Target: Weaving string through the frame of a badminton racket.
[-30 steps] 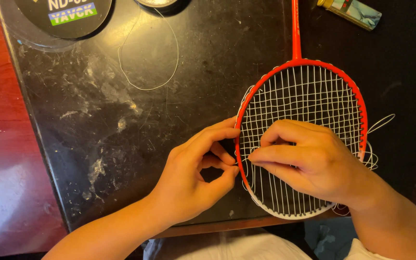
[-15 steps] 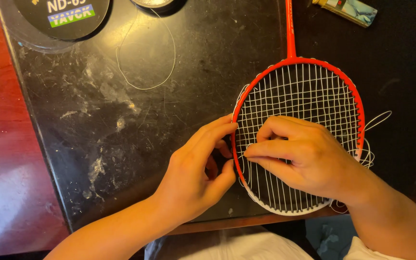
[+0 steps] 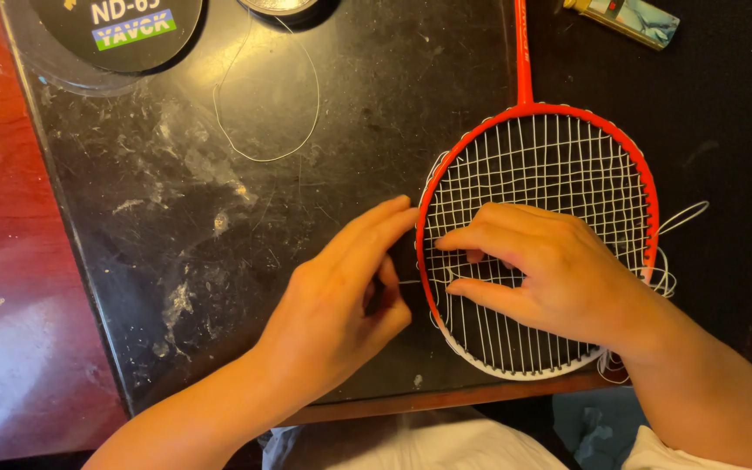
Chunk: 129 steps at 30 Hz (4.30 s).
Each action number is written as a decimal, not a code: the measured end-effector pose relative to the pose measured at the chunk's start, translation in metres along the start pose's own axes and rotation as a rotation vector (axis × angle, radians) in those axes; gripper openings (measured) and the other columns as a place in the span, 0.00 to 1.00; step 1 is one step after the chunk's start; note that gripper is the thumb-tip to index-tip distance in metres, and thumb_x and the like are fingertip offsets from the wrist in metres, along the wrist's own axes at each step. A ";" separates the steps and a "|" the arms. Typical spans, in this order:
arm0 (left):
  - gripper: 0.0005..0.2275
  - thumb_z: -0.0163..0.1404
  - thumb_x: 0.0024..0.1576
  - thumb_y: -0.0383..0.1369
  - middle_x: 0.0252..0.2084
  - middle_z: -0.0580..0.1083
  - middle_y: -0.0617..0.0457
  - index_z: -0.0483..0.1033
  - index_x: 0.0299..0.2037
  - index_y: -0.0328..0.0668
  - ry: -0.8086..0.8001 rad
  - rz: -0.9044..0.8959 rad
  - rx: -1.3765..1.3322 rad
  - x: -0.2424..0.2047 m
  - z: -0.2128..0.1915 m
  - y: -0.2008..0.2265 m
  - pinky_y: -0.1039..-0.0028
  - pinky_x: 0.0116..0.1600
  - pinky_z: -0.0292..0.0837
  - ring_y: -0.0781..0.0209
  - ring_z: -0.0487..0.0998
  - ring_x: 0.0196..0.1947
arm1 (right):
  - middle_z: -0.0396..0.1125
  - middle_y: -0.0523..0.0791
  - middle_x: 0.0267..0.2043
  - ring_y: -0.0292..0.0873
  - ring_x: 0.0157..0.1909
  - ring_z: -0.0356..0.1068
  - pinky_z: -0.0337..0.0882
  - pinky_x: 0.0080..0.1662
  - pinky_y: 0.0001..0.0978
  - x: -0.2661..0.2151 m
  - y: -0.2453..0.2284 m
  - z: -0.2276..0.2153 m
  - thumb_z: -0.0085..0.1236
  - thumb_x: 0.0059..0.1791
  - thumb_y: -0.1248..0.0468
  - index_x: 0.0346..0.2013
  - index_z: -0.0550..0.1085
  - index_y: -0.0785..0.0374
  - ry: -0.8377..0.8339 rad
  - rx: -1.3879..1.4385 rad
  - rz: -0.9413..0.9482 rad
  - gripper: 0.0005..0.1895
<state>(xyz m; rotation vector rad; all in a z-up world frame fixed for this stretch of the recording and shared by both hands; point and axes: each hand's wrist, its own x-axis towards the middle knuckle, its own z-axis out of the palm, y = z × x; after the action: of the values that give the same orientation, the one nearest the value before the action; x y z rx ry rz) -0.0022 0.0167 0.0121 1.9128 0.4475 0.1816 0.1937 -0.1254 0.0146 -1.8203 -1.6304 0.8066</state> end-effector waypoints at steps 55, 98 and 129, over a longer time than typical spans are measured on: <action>0.14 0.57 0.45 0.20 0.48 0.76 0.46 0.76 0.43 0.37 0.359 0.251 0.835 -0.013 -0.085 0.031 0.54 0.60 0.65 0.44 0.74 0.54 | 0.66 0.42 0.36 0.33 0.30 0.61 0.63 0.34 0.25 -0.021 0.063 -0.049 0.61 0.53 0.65 0.44 0.78 0.63 0.414 -0.189 0.369 0.07; 0.11 0.60 0.51 0.33 0.35 0.79 0.51 0.76 0.41 0.38 -0.187 0.024 0.212 0.002 -0.046 -0.002 0.65 0.28 0.73 0.54 0.78 0.21 | 0.73 0.44 0.34 0.30 0.29 0.69 0.69 0.31 0.20 -0.020 0.082 -0.051 0.55 0.55 0.68 0.51 0.77 0.68 0.269 0.464 0.452 0.10; 0.27 0.50 0.41 0.29 0.60 0.73 0.49 0.75 0.56 0.43 -0.251 0.198 0.199 0.004 -0.068 0.002 0.76 0.33 0.73 0.60 0.80 0.35 | 0.72 0.41 0.32 0.27 0.22 0.64 0.64 0.24 0.18 -0.012 0.074 -0.052 0.52 0.56 0.65 0.50 0.73 0.65 0.232 0.561 0.411 0.09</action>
<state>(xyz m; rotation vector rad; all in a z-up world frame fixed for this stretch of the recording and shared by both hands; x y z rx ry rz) -0.0209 0.0766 0.0394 2.1423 0.1099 0.0246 0.2806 -0.1460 -0.0058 -1.7584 -0.7813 1.0529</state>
